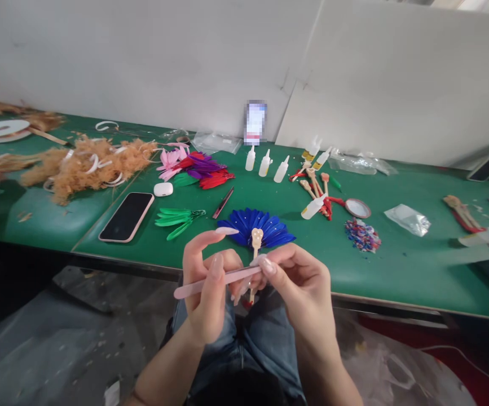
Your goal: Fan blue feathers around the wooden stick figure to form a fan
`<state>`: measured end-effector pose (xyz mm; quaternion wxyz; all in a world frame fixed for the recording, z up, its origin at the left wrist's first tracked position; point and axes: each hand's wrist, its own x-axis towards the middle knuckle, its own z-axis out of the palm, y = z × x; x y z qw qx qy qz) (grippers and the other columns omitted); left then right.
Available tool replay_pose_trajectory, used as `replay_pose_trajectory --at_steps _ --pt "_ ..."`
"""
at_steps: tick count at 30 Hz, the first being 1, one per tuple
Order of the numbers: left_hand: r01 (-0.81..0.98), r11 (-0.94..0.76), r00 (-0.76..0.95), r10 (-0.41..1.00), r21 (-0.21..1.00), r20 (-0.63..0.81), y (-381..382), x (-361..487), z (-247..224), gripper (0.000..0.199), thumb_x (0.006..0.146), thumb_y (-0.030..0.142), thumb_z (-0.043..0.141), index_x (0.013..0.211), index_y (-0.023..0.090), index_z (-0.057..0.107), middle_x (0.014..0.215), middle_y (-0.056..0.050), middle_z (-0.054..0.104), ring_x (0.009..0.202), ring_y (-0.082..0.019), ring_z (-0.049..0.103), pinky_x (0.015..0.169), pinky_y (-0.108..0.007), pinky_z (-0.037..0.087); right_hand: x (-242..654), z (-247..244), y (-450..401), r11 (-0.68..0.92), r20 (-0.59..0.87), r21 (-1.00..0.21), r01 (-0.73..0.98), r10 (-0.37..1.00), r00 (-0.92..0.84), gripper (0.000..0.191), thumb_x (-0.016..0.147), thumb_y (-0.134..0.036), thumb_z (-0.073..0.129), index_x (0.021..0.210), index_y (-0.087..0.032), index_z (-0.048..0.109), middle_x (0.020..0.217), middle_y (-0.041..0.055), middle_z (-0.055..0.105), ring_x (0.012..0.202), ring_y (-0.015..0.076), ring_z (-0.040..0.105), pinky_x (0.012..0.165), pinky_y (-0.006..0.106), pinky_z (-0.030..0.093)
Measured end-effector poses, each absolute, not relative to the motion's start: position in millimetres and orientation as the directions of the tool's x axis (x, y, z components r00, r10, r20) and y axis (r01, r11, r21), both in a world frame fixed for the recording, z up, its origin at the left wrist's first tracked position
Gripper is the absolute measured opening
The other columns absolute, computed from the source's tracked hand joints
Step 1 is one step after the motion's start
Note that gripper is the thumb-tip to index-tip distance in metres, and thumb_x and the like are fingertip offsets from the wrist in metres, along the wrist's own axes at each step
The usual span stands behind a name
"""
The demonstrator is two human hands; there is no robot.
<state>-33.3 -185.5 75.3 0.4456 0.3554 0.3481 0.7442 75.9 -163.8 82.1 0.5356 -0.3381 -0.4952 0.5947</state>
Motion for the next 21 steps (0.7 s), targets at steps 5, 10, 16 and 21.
replay_pose_trajectory --at_steps 5,10,16,21 --pt "-0.339 -0.401 -0.399 0.88 0.851 0.256 -187.9 -29.2 72.9 0.025 0.085 0.04 0.055 0.109 0.031 0.051 0.048 0.006 0.051 0.045 -0.012 0.043 0.053 -0.028 0.038 74.3 77.2 -159.9 -0.008 0.096 -0.937 -0.351 0.956 -0.276 0.018 0.086 -0.032 0.06 0.075 -0.017 0.061 0.058 0.0 0.066 0.049 0.0122 0.062 0.05 0.024 0.054" --pt "-0.363 -0.433 -0.358 0.882 0.825 0.306 -189.1 -32.6 65.4 0.026 0.087 0.037 0.054 0.112 0.032 0.05 0.055 0.004 0.056 0.052 -0.013 0.05 0.059 -0.029 0.043 74.0 75.7 -161.8 -0.023 0.1 -0.909 -0.417 0.957 -0.272 0.023 0.091 -0.034 0.052 0.081 -0.017 0.064 0.058 0.0001 0.065 0.048 0.0117 0.061 0.048 0.023 0.053" --pt "-0.359 -0.564 -0.293 0.825 0.744 0.484 -185.4 -34.7 54.6 0.027 0.093 0.032 0.042 0.12 0.027 0.043 0.059 0.003 0.056 0.055 -0.013 0.052 0.057 -0.029 0.044 76.4 78.3 -162.9 0.0 0.111 -0.914 -0.407 0.963 -0.248 0.011 0.082 -0.029 0.066 0.08 -0.018 0.065 0.063 -0.0002 0.068 0.054 0.0121 0.064 0.053 0.022 0.054" --pt "-0.328 -0.568 -0.252 0.823 0.755 0.51 -185.0 -35.6 52.4 0.027 0.095 0.028 0.035 0.122 0.025 0.039 0.068 0.0 0.061 0.061 -0.014 0.055 0.06 -0.031 0.045 74.9 76.0 -160.7 -0.053 0.098 -0.901 -0.431 0.943 -0.319 0.015 0.088 -0.027 0.059 0.076 -0.017 0.06 0.058 -0.0004 0.067 0.049 0.0117 0.063 0.05 0.022 0.052"
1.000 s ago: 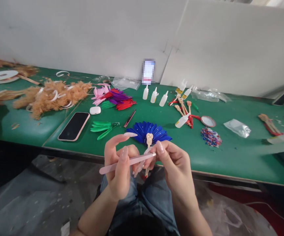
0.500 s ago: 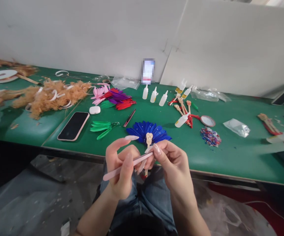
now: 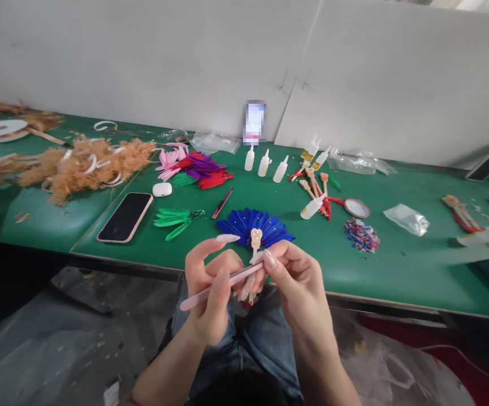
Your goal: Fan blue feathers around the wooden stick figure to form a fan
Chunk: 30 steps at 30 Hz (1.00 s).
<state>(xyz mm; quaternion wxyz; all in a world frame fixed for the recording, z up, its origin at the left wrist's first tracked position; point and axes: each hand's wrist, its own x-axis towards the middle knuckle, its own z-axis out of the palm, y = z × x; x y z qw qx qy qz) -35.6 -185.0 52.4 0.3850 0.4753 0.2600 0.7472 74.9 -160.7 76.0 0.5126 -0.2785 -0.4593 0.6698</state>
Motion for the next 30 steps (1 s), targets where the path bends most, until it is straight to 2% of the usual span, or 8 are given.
replay_pose_trajectory --at_steps 7,11,14,16,21,26,30 --pt "-0.407 -0.534 -0.207 0.844 0.741 0.495 -182.5 -33.3 56.7 0.028 0.095 0.031 0.037 0.122 0.027 0.043 0.061 0.003 0.054 0.053 -0.011 0.047 0.055 -0.026 0.042 73.6 77.1 -161.1 -0.087 0.077 -0.885 -0.458 0.942 -0.328 0.024 0.094 -0.033 0.047 0.08 -0.019 0.061 0.057 -0.001 0.065 0.049 0.0123 0.062 0.049 0.023 0.051" --pt "-0.416 -0.529 -0.189 0.846 0.74 0.498 -181.8 -35.8 52.7 0.031 0.094 0.031 0.038 0.125 0.028 0.04 0.061 0.004 0.05 0.053 -0.01 0.046 0.058 -0.027 0.043 77.7 76.2 -162.2 -0.004 0.11 -0.906 -0.424 0.963 -0.245 0.035 0.096 -0.041 0.04 0.084 -0.019 0.064 0.061 0.0013 0.066 0.051 0.0128 0.063 0.05 0.024 0.051" --pt "-0.397 -0.533 -0.165 0.842 0.747 0.514 -183.6 -38.7 47.6 0.036 0.092 0.026 0.045 0.127 0.027 0.036 0.065 0.004 0.05 0.055 -0.01 0.047 0.057 -0.025 0.043 82.9 74.5 -161.9 0.094 0.157 -0.934 -0.345 0.974 -0.161 0.035 0.096 -0.041 0.039 0.086 -0.019 0.065 0.066 0.0021 0.066 0.055 0.0123 0.063 0.051 0.023 0.05" --pt "-0.373 -0.539 -0.148 0.838 0.755 0.525 -185.3 -40.6 46.1 0.04 0.089 0.02 0.048 0.126 0.027 0.035 0.066 0.004 0.05 0.055 -0.009 0.047 0.055 -0.024 0.043 87.0 74.2 -161.3 0.155 0.193 -0.953 -0.262 0.973 -0.126 0.036 0.096 -0.04 0.039 0.08 -0.019 0.064 0.064 0.0011 0.064 0.054 0.0109 0.061 0.051 0.021 0.048" --pt "-0.354 -0.508 -0.107 0.856 0.785 0.506 -188.1 -44.5 50.5 0.039 0.088 0.016 0.049 0.123 0.026 0.038 0.067 0.004 0.05 0.056 -0.009 0.047 0.053 -0.022 0.042 96.6 75.9 -163.0 0.187 0.204 -0.977 -0.102 0.96 -0.194 0.042 0.096 -0.039 0.038 0.065 -0.017 0.056 0.049 -0.0028 0.052 0.041 0.0062 0.048 0.043 0.018 0.038" --pt "-0.35 -0.507 -0.086 0.855 0.788 0.512 -187.8 -44.2 52.9 0.041 0.087 0.013 0.049 0.124 0.028 0.038 0.067 0.004 0.05 0.058 -0.01 0.049 0.057 -0.024 0.044 97.8 72.6 -169.0 0.219 0.233 -0.972 -0.085 0.939 -0.254 0.029 0.094 -0.036 0.044 0.075 -0.018 0.054 0.054 -0.0037 0.052 0.044 0.0061 0.046 0.043 0.018 0.036" --pt "-0.339 -0.513 -0.065 0.849 0.788 0.525 -187.9 -41.7 49.0 0.039 0.088 0.017 0.049 0.124 0.027 0.038 0.068 0.003 0.05 0.058 -0.011 0.049 0.056 -0.025 0.044 94.1 70.2 -171.6 0.266 0.259 -0.964 -0.014 0.927 -0.271 0.015 0.091 -0.028 0.052 0.079 -0.019 0.054 0.059 -0.0043 0.052 0.048 0.0063 0.046 0.046 0.018 0.036"
